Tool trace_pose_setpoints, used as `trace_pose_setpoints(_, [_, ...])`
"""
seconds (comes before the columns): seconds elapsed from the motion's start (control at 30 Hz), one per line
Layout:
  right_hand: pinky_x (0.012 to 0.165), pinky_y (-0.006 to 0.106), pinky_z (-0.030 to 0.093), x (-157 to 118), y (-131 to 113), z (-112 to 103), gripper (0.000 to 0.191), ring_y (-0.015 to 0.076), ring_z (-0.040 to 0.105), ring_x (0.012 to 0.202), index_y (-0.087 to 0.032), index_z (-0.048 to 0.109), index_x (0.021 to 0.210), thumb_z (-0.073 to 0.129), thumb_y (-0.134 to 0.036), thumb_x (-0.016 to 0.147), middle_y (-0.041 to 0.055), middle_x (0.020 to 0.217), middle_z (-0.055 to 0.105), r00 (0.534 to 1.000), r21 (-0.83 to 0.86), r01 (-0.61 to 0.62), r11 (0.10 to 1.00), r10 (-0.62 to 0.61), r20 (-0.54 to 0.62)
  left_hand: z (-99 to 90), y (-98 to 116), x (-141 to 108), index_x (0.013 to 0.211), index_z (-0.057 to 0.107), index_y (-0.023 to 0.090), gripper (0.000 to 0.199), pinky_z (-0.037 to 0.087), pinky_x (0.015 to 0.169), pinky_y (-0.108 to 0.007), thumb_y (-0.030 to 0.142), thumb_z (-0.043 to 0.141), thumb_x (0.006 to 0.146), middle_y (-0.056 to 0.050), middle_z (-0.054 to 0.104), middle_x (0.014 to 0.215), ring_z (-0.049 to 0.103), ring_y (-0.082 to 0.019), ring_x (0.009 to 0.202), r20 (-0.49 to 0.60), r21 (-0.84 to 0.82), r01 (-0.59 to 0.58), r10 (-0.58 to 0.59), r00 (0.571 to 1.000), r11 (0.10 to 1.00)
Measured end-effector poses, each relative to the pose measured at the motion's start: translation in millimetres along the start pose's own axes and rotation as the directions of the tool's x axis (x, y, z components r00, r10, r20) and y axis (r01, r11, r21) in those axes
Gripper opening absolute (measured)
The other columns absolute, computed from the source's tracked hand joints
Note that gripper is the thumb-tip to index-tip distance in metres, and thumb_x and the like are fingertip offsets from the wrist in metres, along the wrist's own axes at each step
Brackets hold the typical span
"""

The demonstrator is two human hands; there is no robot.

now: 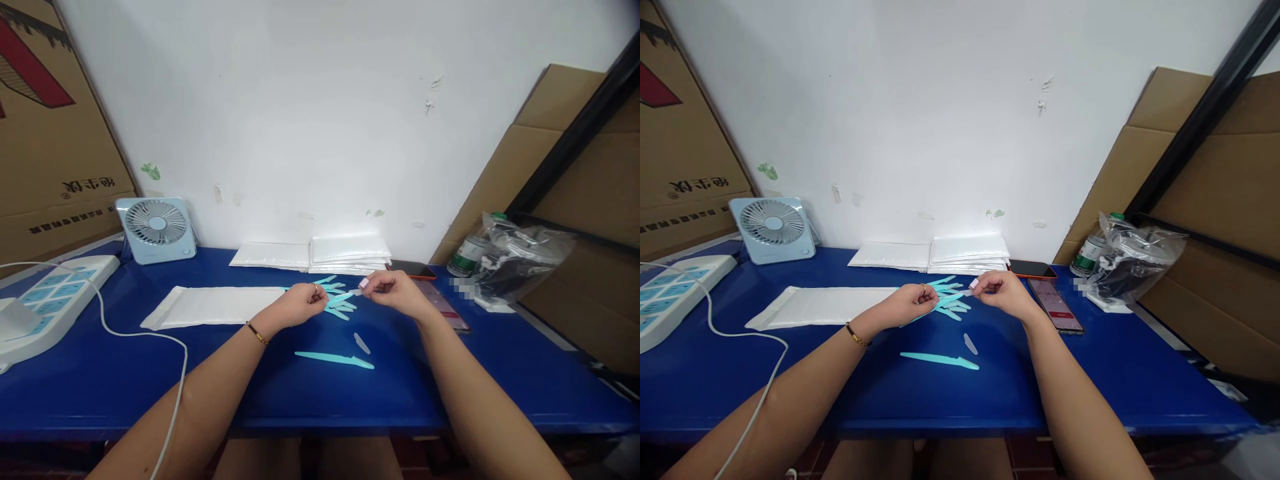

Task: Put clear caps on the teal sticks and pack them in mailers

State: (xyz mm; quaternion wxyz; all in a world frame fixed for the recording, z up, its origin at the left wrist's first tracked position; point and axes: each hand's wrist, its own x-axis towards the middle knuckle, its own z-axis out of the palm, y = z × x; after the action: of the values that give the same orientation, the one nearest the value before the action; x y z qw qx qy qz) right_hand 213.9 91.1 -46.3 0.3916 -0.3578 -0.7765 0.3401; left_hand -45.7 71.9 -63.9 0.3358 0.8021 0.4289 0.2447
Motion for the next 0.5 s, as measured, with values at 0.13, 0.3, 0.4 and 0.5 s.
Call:
trace_pose_setpoints(0.13, [0.071, 0.031, 0.051, 0, -3, 5, 0.007, 0.0182, 0.063, 0.078, -0.019, 0.071, 0.071, 0.067, -0.023, 0.067, 0.006, 0.083, 0.067, 0.999, -0.033, 0.044, 0.998, -0.045, -0.006, -0.5, 0, 2, 0.084, 0.058, 0.018, 0.031, 0.039, 0.057, -0.023, 0.046, 0.044, 0.083, 0.0, 0.057, 0.071, 0.05, -0.013, 0.062, 0.023, 0.004, -0.006, 0.006, 1.0, 1.0])
trace_pose_setpoints(0.3, [0.07, 0.03, 0.052, 3, -2, 21, 0.008, 0.0182, 0.064, 0.079, -0.019, 0.071, 0.069, 0.066, -0.025, 0.069, 0.0064, 0.085, 0.067, 0.999, -0.062, 0.041, 0.997, -0.04, 0.018, 3.0, 0, 4, 0.09, 0.06, 0.018, 0.032, 0.042, 0.064, -0.025, 0.044, 0.041, 0.086, -0.002, 0.061, 0.079, 0.054, -0.015, 0.071, -0.029, 0.032, -0.004, 0.005, 1.0, 0.999])
trace_pose_setpoints(0.4, [0.073, 0.031, 0.051, 5, 3, 21, 0.012, 0.0183, 0.062, 0.082, -0.019, 0.071, 0.077, 0.067, -0.028, 0.069, 0.0075, 0.097, 0.065, 1.0, -0.147, 0.017, 0.989, -0.019, -0.011, 4.3, 2, 3, 0.101, 0.06, 0.017, 0.028, 0.044, 0.079, -0.03, 0.036, 0.049, 0.083, -0.008, 0.061, 0.099, 0.055, -0.02, 0.091, -0.216, 0.183, 0.005, 0.035, 0.976, 0.983])
trace_pose_setpoints(0.5, [0.062, 0.027, 0.048, 3, 3, 11, 0.02, 0.0149, 0.059, 0.069, -0.017, 0.069, 0.078, 0.067, -0.035, 0.07, 0.0057, 0.085, 0.065, 0.995, -0.312, -0.069, 0.948, 0.089, 0.05, 3.9, 12, -3, 0.102, 0.06, 0.019, 0.032, 0.044, 0.079, -0.03, 0.038, 0.057, 0.077, -0.006, 0.06, 0.101, 0.055, -0.02, 0.092, -0.165, 0.286, -0.026, 0.076, 0.983, 0.958])
